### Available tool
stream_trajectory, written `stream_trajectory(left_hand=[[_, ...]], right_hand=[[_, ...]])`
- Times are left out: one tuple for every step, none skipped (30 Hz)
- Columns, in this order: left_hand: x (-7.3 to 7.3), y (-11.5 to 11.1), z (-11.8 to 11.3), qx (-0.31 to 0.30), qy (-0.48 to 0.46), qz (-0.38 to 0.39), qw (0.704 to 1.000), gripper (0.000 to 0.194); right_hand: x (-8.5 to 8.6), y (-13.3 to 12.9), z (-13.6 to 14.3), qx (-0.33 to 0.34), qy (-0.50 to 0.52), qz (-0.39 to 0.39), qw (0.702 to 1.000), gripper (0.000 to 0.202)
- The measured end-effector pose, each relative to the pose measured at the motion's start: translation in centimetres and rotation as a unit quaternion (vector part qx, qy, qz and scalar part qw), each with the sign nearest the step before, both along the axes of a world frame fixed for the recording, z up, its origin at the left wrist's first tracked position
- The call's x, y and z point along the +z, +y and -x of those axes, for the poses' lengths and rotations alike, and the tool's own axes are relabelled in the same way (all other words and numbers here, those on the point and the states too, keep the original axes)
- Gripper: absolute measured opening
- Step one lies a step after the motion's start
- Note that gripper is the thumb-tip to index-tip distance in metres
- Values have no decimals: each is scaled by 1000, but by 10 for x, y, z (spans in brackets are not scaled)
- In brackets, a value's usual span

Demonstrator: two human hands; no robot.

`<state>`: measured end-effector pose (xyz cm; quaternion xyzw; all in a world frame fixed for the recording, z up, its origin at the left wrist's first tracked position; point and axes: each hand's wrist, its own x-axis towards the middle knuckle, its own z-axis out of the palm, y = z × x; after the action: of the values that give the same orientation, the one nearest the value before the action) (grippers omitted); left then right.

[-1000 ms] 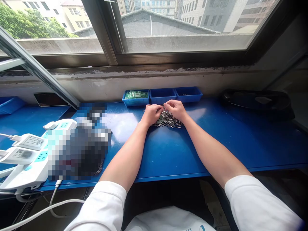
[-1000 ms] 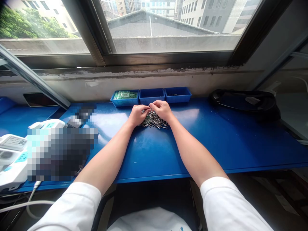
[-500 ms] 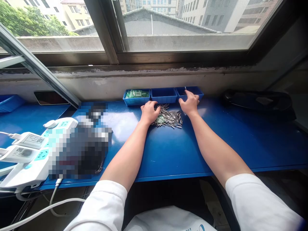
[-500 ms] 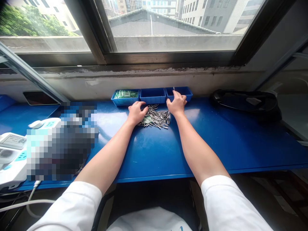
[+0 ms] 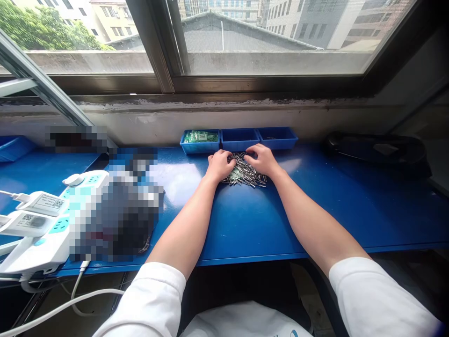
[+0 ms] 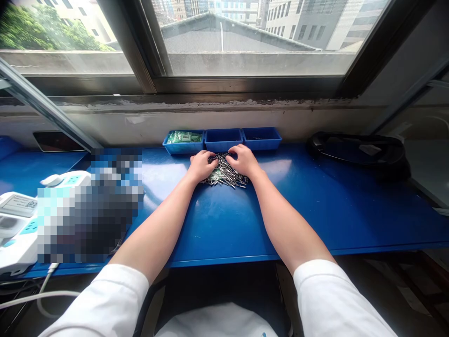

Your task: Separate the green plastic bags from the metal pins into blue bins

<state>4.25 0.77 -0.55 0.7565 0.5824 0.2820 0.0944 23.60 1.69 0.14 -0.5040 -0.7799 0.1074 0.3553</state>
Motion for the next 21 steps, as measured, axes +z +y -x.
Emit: stream_trajectory(left_hand=[[1, -1, 0, -4, 3, 2, 1000, 28], [1, -1, 0, -8, 7, 6, 1000, 28], [2, -2, 0, -12, 11, 9, 1000, 27], [2, -2, 0, -14, 13, 10, 1000, 27], [2, -3, 0, -16, 14, 11, 1000, 27], [2, -3, 0, -18, 15, 11, 1000, 27], [2, -3, 0, -18, 14, 10, 1000, 27], [2, -3, 0, -19, 13, 9, 1000, 26], [2, -2, 0, -20, 12, 7, 1000, 26], [2, -2, 0, -22, 10, 5, 1000, 26], [2, -2, 0, -23, 9, 4, 1000, 26], [2, -2, 0, -24, 9, 2, 1000, 26], [2, -2, 0, -25, 9, 1, 1000, 26], [2, -2, 0, -25, 9, 0, 1000, 26], [2, -2, 0, -26, 8, -2, 1000, 26], [2, -2, 0, -27, 7, -3, 1000, 26], [3, -3, 0, -28, 6, -4, 1000, 25], [3, -3, 0, -29, 6, -5, 1000, 25], [3, -4, 0, -30, 7, -5, 1000, 25], [3, -5, -1, -31, 8, -4, 999, 25], [4, -5, -1, -32, 8, -4, 999, 24]], right_hand=[[-1, -2, 4, 24, -14, 16, 999, 28], [-3, -3, 7, 36, -28, 27, 999, 29], [-5, -4, 9, 40, -40, 32, 998, 29], [-7, -4, 11, 40, -49, 35, 997, 28], [-9, -4, 13, 36, -53, 36, 997, 27], [-10, -3, 13, 34, -53, 36, 997, 25], [-11, -3, 14, 33, -50, 37, 997, 23], [-12, -2, 14, 33, -46, 40, 998, 21], [-12, -2, 14, 35, -42, 43, 998, 20], [-12, -1, 14, 35, -37, 47, 998, 19], [-12, -2, 13, 35, -34, 49, 998, 18], [-11, -2, 13, 33, -31, 52, 998, 18], [-11, -2, 13, 31, -30, 53, 998, 17], [-10, -3, 14, 29, -31, 54, 998, 17], [-9, -3, 14, 27, -32, 55, 998, 16], [-9, -4, 15, 25, -32, 57, 998, 15], [-9, -4, 16, 22, -32, 59, 997, 15], [-8, -5, 17, 17, -32, 61, 997, 14], [-8, -5, 18, 10, -33, 63, 997, 14], [-8, -5, 19, 4, -35, 65, 997, 14], [-7, -6, 21, -2, -37, 66, 997, 13]])
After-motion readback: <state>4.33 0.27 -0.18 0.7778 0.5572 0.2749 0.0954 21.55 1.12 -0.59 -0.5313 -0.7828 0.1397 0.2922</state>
